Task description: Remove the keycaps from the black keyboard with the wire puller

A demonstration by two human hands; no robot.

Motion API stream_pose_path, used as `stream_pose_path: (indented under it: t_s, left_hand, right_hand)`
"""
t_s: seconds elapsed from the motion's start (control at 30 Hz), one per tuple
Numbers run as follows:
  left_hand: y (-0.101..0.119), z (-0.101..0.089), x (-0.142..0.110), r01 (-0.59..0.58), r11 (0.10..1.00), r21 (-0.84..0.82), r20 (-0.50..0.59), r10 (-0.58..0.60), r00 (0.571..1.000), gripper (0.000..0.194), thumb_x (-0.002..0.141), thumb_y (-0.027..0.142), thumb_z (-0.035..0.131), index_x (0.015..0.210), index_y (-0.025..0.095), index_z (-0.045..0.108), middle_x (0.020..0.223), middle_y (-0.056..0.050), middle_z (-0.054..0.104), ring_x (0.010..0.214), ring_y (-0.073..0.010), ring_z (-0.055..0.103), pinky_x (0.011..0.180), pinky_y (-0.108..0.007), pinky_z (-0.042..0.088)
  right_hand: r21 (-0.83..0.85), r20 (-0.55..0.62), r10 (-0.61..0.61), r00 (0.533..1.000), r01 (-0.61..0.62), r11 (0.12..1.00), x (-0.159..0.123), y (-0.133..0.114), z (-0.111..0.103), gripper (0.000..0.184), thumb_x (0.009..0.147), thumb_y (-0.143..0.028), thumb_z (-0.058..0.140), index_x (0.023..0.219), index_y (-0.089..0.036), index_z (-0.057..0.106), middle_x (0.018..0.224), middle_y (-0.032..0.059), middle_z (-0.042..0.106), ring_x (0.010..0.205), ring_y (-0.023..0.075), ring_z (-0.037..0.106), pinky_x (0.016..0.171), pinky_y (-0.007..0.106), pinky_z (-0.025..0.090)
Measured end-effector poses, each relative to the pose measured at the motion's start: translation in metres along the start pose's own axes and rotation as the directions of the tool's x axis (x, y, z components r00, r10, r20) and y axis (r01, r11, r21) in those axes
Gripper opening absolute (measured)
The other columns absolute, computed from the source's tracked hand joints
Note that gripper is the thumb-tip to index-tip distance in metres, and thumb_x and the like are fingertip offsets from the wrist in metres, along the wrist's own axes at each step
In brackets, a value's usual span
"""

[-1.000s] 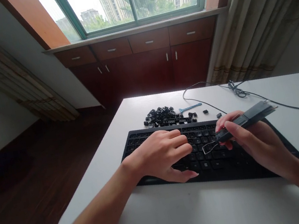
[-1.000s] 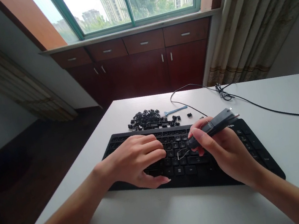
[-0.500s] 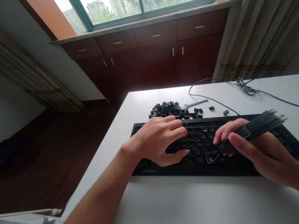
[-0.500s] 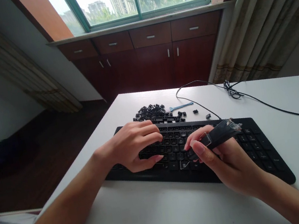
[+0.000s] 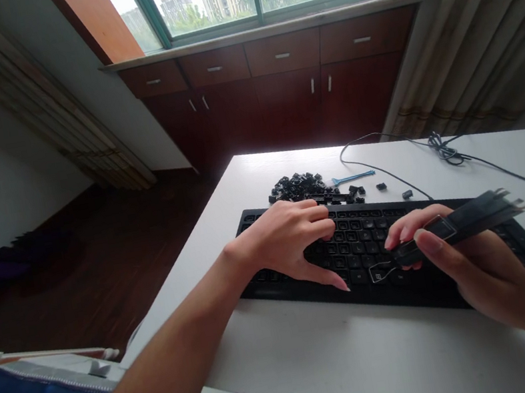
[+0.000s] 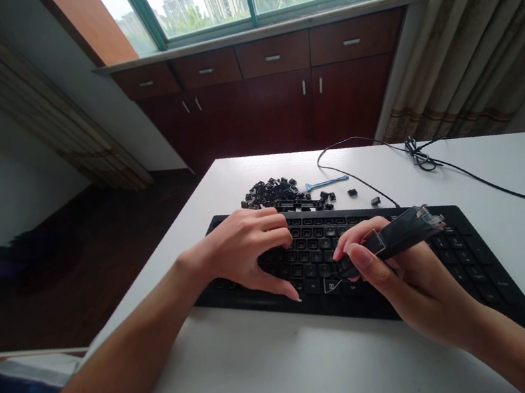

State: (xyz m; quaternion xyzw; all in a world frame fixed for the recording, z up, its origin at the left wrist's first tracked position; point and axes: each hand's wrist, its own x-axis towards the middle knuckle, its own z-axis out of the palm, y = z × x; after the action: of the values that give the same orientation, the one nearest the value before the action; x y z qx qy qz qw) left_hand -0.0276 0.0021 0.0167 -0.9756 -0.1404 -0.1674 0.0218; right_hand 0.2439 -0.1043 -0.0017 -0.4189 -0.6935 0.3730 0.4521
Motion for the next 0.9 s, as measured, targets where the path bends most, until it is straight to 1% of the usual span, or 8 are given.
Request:
stream_pose_path:
  t_s: [0.2,0.33,0.5,0.67,0.77,0.9]
  left_hand:
    - [-0.0016,0.0019,-0.0003,-0.018,1.0,-0.011,-0.033,0.018,0.999,0.064,0.082,0.082,0.059,0.08,0.018,0.06,0.073,-0.001,0.06,0.068,-0.016,0.054,0.052,-0.03,0.032]
    - [-0.0024,0.0014,-0.0004,-0.012,1.0,-0.002,-0.026,0.012,1.0,0.061,0.084,0.079,0.06,0.081,0.018,0.062,0.074,-0.001,0.061,0.068,-0.0164,0.056,0.051,-0.03,0.034]
    - [-0.0024,0.001,-0.0004,-0.018,1.0,-0.003,-0.016,0.017,1.0,0.055,0.087,0.073,0.061,0.081,0.018,0.063,0.074,-0.002,0.062,0.07,-0.0166,0.057,0.055,-0.03,0.039]
    - [-0.0022,0.0004,-0.0004,-0.005,1.0,-0.016,-0.015,0.005,1.0,0.054,0.089,0.071,0.06,0.081,0.018,0.063,0.075,-0.002,0.062,0.07,-0.0167,0.057,0.053,-0.029,0.038]
    - [-0.0013,0.0004,0.0003,0.0,1.0,-0.024,-0.039,-0.001,0.999,0.051,0.09,0.068,0.06,0.079,0.018,0.063,0.072,-0.002,0.061,0.068,-0.0165,0.057,0.052,-0.029,0.037]
    - [0.0012,0.0009,0.0022,-0.023,1.0,-0.003,-0.052,0.023,0.998,0.049,0.095,0.063,0.057,0.077,0.018,0.062,0.073,-0.002,0.061,0.066,-0.0155,0.055,0.053,-0.028,0.038]
  right_hand:
    - [0.006,-0.005,0.008,1.0,-0.008,1.0,-0.0007,0.0009,0.0013,0.014,0.103,-0.03,0.055,0.106,-0.026,0.068,0.105,0.0071,0.067,0.092,0.0223,0.069,0.063,0.027,0.063]
    - [-0.005,-0.006,-0.001,1.0,0.001,1.0,-0.0003,0.001,0.0008,0.014,0.103,-0.03,0.054,0.106,-0.026,0.067,0.104,0.0068,0.067,0.09,0.0212,0.069,0.064,0.027,0.063]
    - [-0.011,-0.012,0.005,1.0,-0.005,1.0,0.0006,0.0003,0.0003,0.015,0.103,-0.031,0.054,0.106,-0.026,0.067,0.104,0.0065,0.067,0.09,0.0205,0.069,0.065,0.026,0.062]
    - [0.004,-0.007,0.004,1.0,-0.004,1.0,0.0015,-0.0014,0.0007,0.015,0.103,-0.03,0.054,0.106,-0.026,0.068,0.104,0.0065,0.067,0.091,0.0208,0.069,0.065,0.026,0.063]
    - [0.013,-0.014,0.003,1.0,-0.003,1.0,0.0012,-0.0018,0.002,0.014,0.103,-0.029,0.054,0.106,-0.026,0.067,0.104,0.0064,0.067,0.091,0.0202,0.069,0.065,0.025,0.063]
    - [0.01,-0.004,-0.023,1.0,0.023,1.0,-0.0006,-0.0013,0.003,0.014,0.103,-0.027,0.053,0.106,-0.025,0.066,0.104,0.0069,0.066,0.09,0.0204,0.069,0.064,0.025,0.063]
